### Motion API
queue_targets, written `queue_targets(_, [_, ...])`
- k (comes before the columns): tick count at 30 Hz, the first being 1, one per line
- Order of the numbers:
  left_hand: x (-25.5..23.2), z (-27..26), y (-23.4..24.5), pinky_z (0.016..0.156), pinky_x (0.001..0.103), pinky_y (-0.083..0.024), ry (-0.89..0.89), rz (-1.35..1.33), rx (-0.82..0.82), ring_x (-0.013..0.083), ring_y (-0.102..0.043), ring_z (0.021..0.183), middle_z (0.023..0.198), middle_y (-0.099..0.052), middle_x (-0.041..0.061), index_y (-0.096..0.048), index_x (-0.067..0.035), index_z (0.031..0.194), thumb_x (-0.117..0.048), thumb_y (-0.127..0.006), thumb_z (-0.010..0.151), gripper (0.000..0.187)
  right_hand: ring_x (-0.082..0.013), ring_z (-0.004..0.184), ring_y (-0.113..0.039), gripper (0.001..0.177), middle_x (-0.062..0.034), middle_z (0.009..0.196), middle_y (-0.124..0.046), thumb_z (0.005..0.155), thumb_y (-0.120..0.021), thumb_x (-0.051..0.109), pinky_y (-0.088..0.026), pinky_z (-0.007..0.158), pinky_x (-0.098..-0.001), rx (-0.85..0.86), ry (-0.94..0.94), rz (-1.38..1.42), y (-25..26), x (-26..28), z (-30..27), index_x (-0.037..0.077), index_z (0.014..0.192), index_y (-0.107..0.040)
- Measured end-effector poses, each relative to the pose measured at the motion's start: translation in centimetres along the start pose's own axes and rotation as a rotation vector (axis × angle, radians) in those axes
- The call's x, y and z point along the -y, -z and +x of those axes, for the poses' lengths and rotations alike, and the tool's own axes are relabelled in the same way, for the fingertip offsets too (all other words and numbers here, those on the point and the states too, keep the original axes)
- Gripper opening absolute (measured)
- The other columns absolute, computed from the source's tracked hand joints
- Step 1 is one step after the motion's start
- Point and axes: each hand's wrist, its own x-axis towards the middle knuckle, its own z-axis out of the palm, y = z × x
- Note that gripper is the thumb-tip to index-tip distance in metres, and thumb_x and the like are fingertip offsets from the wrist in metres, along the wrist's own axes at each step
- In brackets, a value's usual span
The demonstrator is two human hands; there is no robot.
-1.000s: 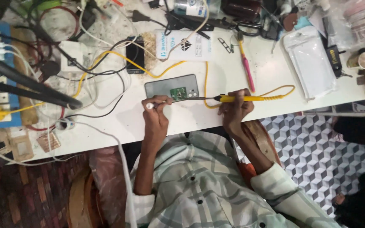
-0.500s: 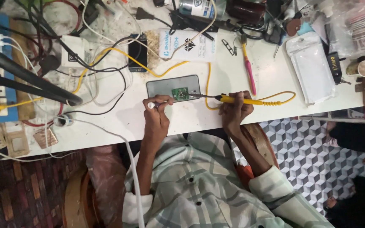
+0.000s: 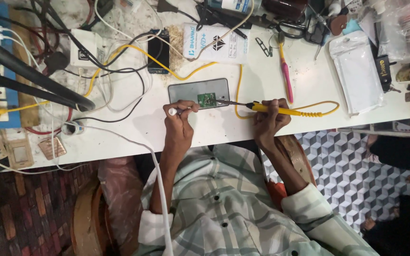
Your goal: The person solders a small green circuit board placed on a smartphone using a soldering iron and solder wire. The person holds the board steady with one hand while applying heat and solder with the other.
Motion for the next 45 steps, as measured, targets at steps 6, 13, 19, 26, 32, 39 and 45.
queue_targets(6, [0.1, 0.0, 0.0, 0.093, 0.036, -0.056, -0.019, -0.004, 0.01, 0.0275, -0.068, 0.096, 0.106, -0.063, 0.021, -0.03, -0.002, 0.117, 0.015, -0.033, 0.105, 0.021, -0.0089, 0.043, -0.044, 0.036, -0.007, 0.066, -0.055, 0.111, -0.053, 0.032, -0.036, 0.039, -0.0246, -0.015, 0.036, -0.013, -0.1, 0.3, 0.1, 0.004, 0.089, -0.05])
queue_targets(13, [-0.4, 0.4, 0.1, 0.093, 0.036, -0.055, -0.058, 0.015, 0.022, 0.0287, -0.067, 0.095, 0.106, -0.062, 0.022, -0.03, -0.002, 0.117, 0.016, -0.033, 0.104, 0.023, -0.0105, 0.045, -0.046, 0.04, -0.0038, 0.06, -0.049, 0.11, -0.054, 0.039, -0.038, 0.04, -0.0267, -0.025, -0.017, 0.093, -0.2, 0.3, 0.7, 0.003, 0.092, -0.052])
queue_targets(19, [-0.4, 0.2, 0.1, 0.092, 0.034, -0.056, -0.041, 0.022, 0.03, 0.0271, -0.067, 0.095, 0.108, -0.062, 0.02, -0.029, -0.002, 0.118, 0.016, -0.032, 0.105, 0.023, -0.0122, 0.045, -0.047, 0.045, -0.0063, 0.061, -0.051, 0.111, -0.052, 0.043, -0.041, 0.042, -0.0277, -0.025, -0.032, 0.012, 0.0, 0.0, 0.6, 0.002, 0.094, -0.053])
queue_targets(26, [-0.7, 0.3, 0.2, 0.091, 0.033, -0.057, -0.052, 0.026, 0.023, 0.0245, -0.066, 0.095, 0.107, -0.059, 0.018, -0.032, -0.003, 0.118, 0.02, -0.034, 0.101, 0.029, -0.013, 0.044, -0.047, 0.045, -0.0082, 0.06, -0.051, 0.112, -0.049, 0.042, -0.042, 0.042, -0.0283, 0.029, -0.051, 0.034, 0.1, 0.2, 0.4, 0.001, 0.094, -0.053])
queue_targets(32, [-1.2, 0.5, 0.4, 0.093, 0.031, -0.048, -0.126, 0.175, 0.046, 0.0242, -0.056, 0.102, 0.108, -0.06, 0.014, -0.033, -0.005, 0.121, 0.024, -0.041, 0.092, 0.042, -0.0126, 0.044, -0.047, 0.047, -0.0096, 0.063, -0.054, 0.112, -0.049, 0.042, -0.041, 0.041, -0.0283, 0.03, 0.012, -0.059, -0.2, 0.5, 0.3, -0.001, 0.093, -0.053])
queue_targets(39, [-1.5, 0.9, 0.3, 0.097, 0.036, -0.042, -0.174, 0.229, 0.025, 0.0241, -0.051, 0.101, 0.107, -0.059, 0.012, -0.032, -0.006, 0.121, 0.025, -0.04, 0.092, 0.042, -0.0123, 0.044, -0.046, 0.047, -0.0097, 0.066, -0.054, 0.113, -0.049, 0.041, -0.041, 0.041, -0.0282, 0.029, 0.005, -0.029, -0.4, 0.7, 0.3, -0.002, 0.093, -0.053])
queue_targets(45, [-1.4, 0.5, 0.3, 0.093, 0.035, -0.048, -0.114, 0.209, 0.024, 0.0253, -0.051, 0.103, 0.108, -0.058, 0.015, -0.033, -0.005, 0.12, 0.024, -0.038, 0.094, 0.039, -0.0116, 0.045, -0.047, 0.044, -0.0098, 0.068, -0.055, 0.113, -0.048, 0.04, -0.041, 0.041, -0.0273, 0.046, 0.007, -0.033, -0.1, 0.3, 0.4, 0.0, 0.095, -0.053])
